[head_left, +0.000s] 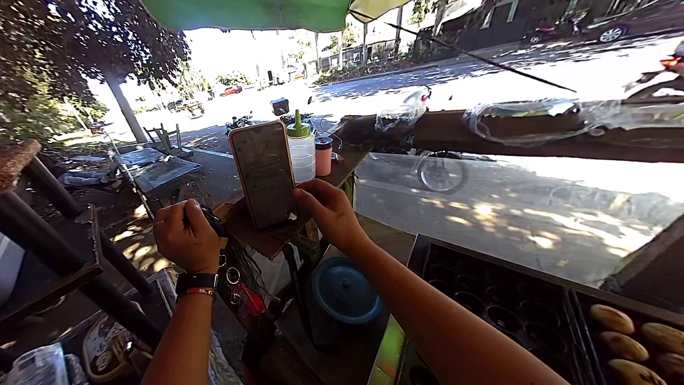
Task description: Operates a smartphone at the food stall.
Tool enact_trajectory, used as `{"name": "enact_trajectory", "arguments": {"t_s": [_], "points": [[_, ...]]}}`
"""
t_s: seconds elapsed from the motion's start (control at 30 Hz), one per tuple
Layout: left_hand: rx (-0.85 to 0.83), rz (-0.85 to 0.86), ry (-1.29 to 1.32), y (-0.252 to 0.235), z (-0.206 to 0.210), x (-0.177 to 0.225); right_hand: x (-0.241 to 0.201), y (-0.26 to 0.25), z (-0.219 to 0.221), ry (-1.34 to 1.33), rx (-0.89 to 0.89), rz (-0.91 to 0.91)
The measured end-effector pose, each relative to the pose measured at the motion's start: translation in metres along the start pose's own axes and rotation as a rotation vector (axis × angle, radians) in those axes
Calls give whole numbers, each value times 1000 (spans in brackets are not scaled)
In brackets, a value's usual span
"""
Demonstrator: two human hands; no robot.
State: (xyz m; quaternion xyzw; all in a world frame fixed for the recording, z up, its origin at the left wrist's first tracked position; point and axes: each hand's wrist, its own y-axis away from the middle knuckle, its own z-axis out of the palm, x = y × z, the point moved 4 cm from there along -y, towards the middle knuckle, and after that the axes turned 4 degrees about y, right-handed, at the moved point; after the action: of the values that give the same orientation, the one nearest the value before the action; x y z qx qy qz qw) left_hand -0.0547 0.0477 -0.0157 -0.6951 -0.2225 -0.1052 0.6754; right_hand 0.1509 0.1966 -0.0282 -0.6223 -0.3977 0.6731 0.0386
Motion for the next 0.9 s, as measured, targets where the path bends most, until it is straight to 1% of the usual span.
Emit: {"name": "enact_trajectory", "arguments": {"t_s": [0.17, 0.27, 0.4, 0.57, 0.7, 0.9], "points": [[-11, 0, -2, 0, 0, 0, 1, 0, 0, -4, -5, 6], [-85, -9, -21, 3, -3, -2, 1, 0, 0, -3, -13, 16], [-7, 11, 6, 0, 0, 0, 2, 0, 0, -2, -17, 11], [-1, 1, 3, 0, -1, 1, 3, -1, 1, 8, -34, -18], [2, 6, 9, 0, 0, 0, 2, 1, 3, 100, -59, -55], [5, 8, 1, 0, 0, 0, -2, 1, 6, 136, -57, -13]]}}
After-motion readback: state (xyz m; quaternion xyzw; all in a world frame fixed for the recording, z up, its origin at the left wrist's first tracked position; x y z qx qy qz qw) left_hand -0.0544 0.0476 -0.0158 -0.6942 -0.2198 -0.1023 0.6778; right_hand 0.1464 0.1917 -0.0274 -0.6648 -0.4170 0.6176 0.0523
